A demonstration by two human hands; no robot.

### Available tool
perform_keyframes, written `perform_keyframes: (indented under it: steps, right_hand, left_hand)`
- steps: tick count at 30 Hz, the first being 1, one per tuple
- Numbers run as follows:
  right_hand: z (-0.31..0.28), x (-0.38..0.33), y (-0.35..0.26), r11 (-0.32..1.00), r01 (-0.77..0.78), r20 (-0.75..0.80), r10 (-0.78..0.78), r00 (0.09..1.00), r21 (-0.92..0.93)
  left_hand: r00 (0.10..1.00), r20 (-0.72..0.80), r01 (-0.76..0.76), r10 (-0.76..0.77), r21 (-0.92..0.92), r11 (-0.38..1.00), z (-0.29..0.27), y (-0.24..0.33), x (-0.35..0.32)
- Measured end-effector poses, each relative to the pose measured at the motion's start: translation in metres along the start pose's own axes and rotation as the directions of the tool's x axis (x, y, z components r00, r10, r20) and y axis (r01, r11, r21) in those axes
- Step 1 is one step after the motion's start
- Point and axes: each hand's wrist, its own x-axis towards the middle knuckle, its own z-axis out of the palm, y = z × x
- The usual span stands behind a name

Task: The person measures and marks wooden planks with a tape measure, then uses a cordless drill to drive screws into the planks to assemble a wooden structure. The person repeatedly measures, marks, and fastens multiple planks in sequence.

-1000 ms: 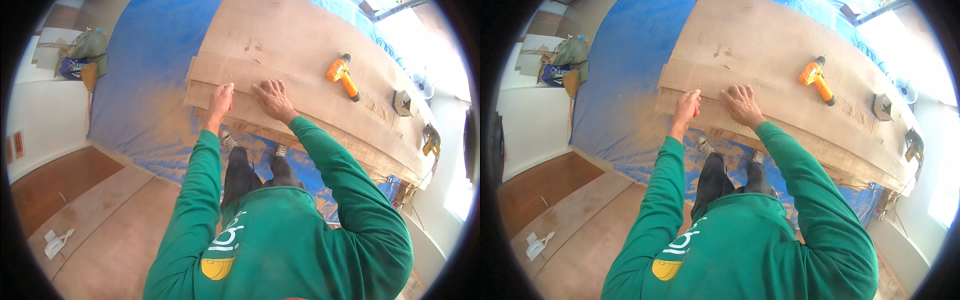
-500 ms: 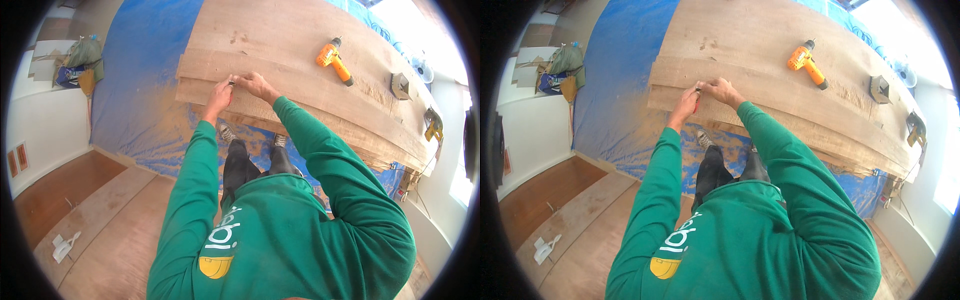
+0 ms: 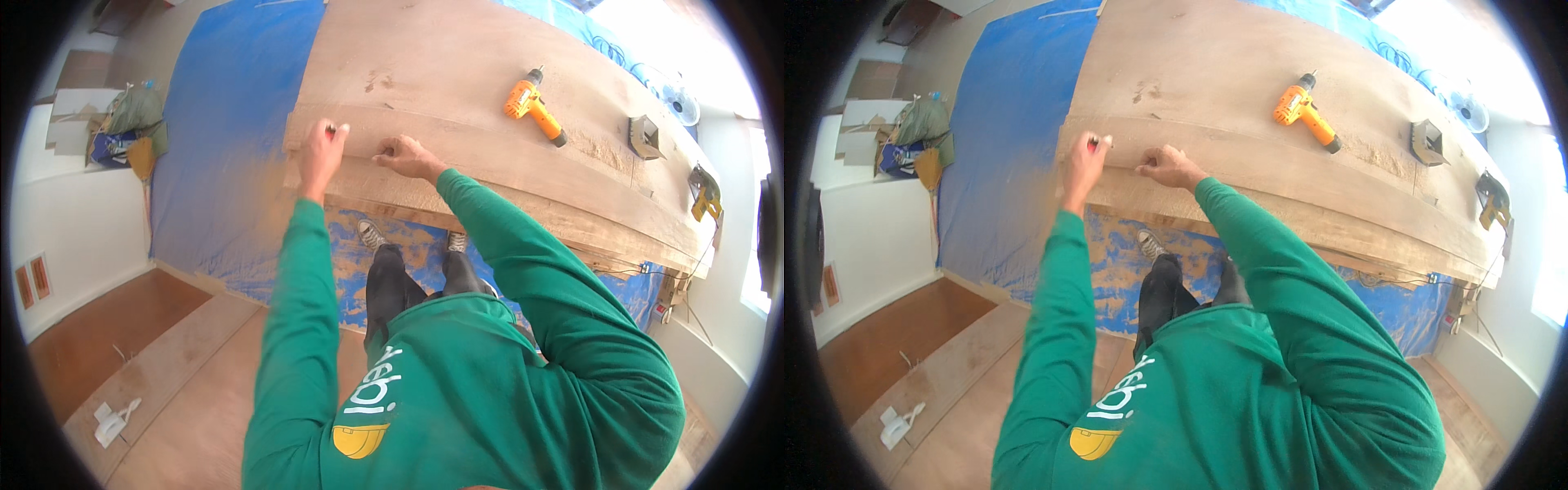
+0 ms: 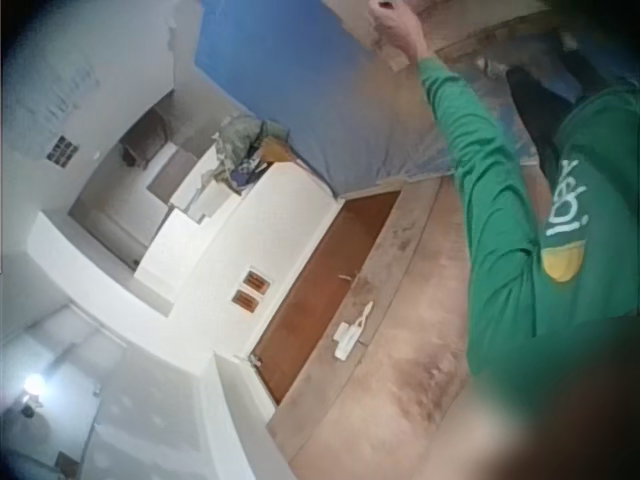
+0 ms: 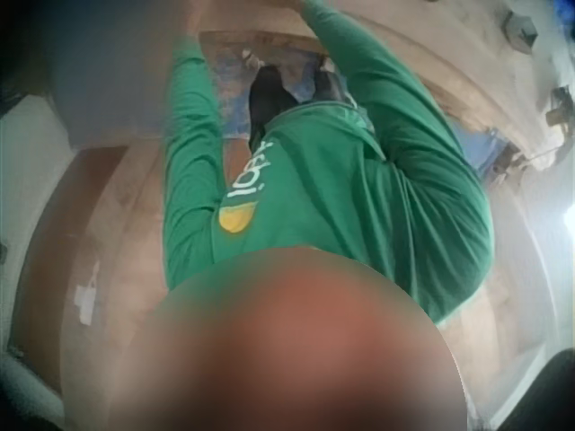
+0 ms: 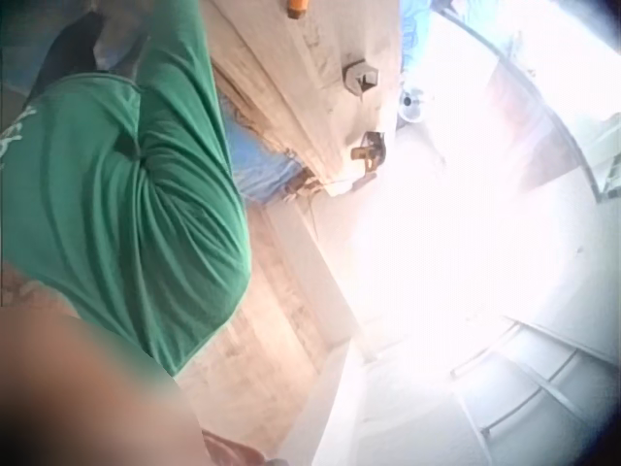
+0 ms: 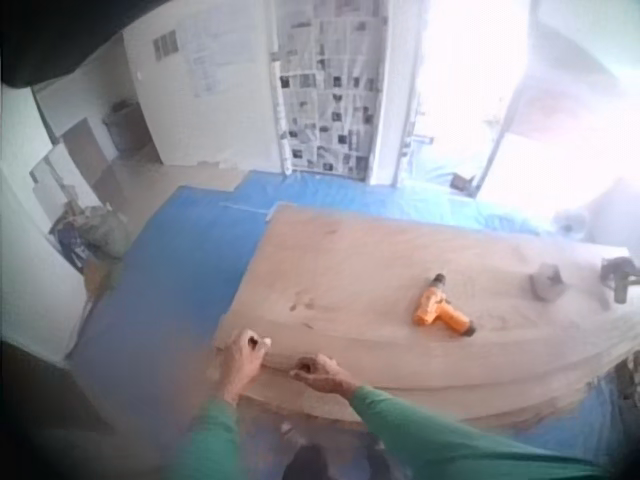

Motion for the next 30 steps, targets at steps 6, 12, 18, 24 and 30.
perform_keyframes:
  steps: [6, 12, 18, 24, 30]
  right_hand:
    - [0.002, 0.001, -0.003, 1.000, 0.007, -0.047, -0.006, 0.999, 0.012]
    - [0.008, -0.003, -0.004, 0.998, -0.024, -0.051, 0.027, 0.998, 0.059]
    - [0.012, -0.001, 0.000, 0.999, -0.008, -0.034, 0.009, 0.999, 0.044]
    - [0.011, 0.001, 0.001, 0.999, 0.015, -0.039, -0.014, 0.999, 0.030]
    - [0.007, 0.003, 0.001, 0.998, 0.004, -0.012, -0.004, 1.000, 0.058]
  left_hand:
    - [0.799, 0.432, -0.586, 0.418, 0.405, 0.702, 0.035, 0.056, 0.136]
    - [0.542, 0.662, -0.838, 0.518, 0.376, 0.396, 0.072, 0.067, 0.149]
    - [0.522, 0.677, -0.849, 0.519, 0.352, 0.395, 0.083, 0.068, 0.161]
    - [0.759, 0.593, -0.554, 0.267, 0.374, 0.744, 0.000, 0.054, 0.133]
    - [0.792, 0.609, -0.385, -0.035, 0.543, 0.747, -0.048, 0.029, 0.073]
